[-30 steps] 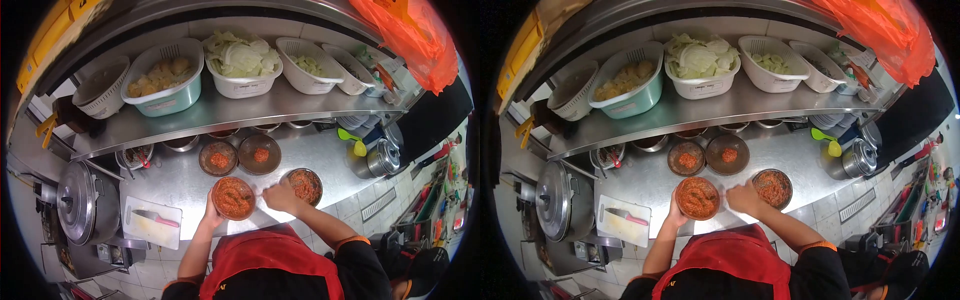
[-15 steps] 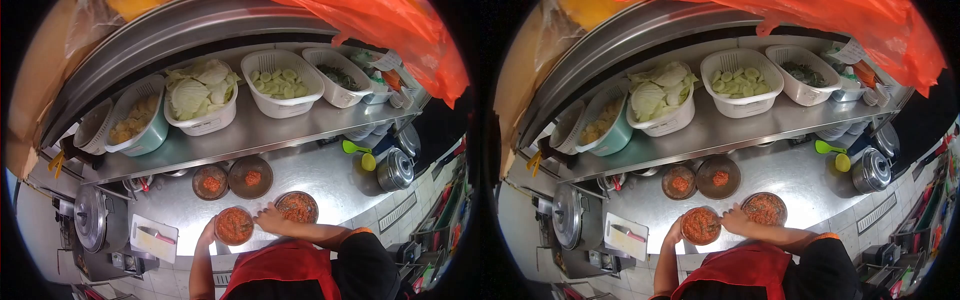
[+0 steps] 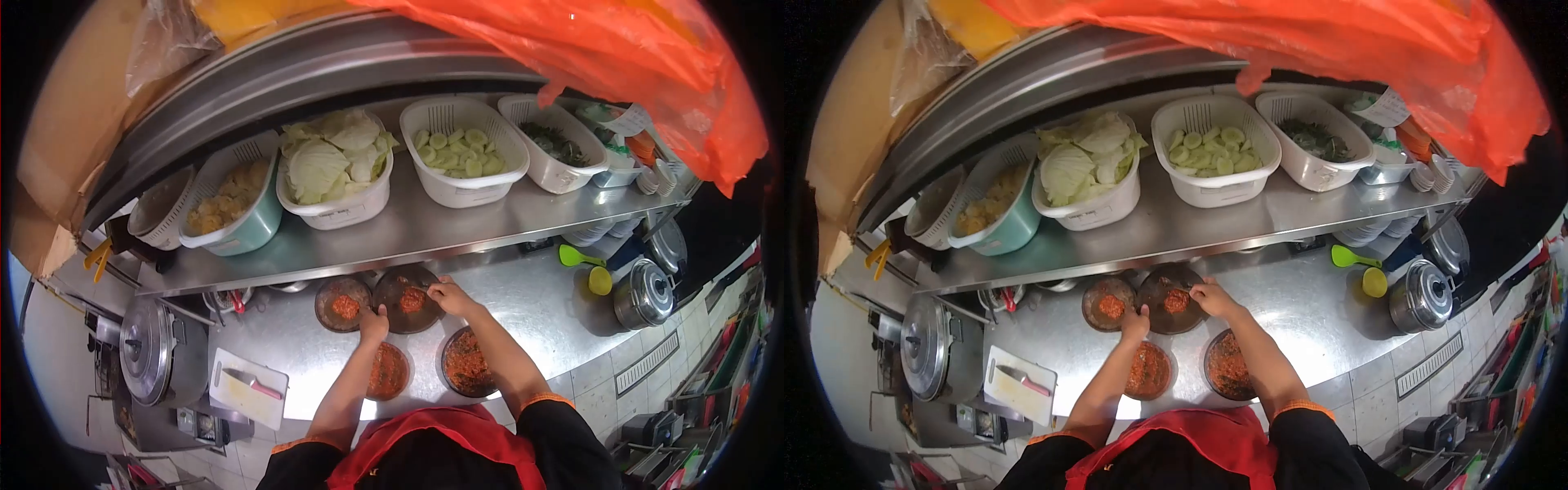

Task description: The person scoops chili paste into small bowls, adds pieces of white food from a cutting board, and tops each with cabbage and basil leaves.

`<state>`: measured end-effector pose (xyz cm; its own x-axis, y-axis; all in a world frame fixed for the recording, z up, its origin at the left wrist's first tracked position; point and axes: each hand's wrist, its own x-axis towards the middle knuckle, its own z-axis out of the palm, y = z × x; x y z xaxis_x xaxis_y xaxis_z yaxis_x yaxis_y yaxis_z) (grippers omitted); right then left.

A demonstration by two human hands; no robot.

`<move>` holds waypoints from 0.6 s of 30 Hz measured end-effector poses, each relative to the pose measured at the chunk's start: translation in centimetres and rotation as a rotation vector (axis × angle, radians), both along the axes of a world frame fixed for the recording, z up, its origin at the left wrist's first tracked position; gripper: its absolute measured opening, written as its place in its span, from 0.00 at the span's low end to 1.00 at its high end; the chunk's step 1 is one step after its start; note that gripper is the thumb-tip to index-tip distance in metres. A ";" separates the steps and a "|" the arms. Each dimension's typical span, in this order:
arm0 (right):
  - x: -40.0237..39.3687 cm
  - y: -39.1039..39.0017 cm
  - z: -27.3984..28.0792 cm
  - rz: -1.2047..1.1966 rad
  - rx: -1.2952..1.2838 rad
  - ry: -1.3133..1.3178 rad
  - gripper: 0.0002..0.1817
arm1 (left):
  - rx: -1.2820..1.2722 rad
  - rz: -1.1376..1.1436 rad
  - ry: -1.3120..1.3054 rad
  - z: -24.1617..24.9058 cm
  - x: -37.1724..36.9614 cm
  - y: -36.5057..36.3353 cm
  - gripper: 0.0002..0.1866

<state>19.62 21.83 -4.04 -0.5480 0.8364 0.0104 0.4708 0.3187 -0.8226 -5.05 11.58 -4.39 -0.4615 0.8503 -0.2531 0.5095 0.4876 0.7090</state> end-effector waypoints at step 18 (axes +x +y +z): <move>-4.2 -21.2 23.7 -0.136 0.080 -0.013 0.14 | 0.202 0.005 -2.088 3.0 -2.6 -10.5 0.28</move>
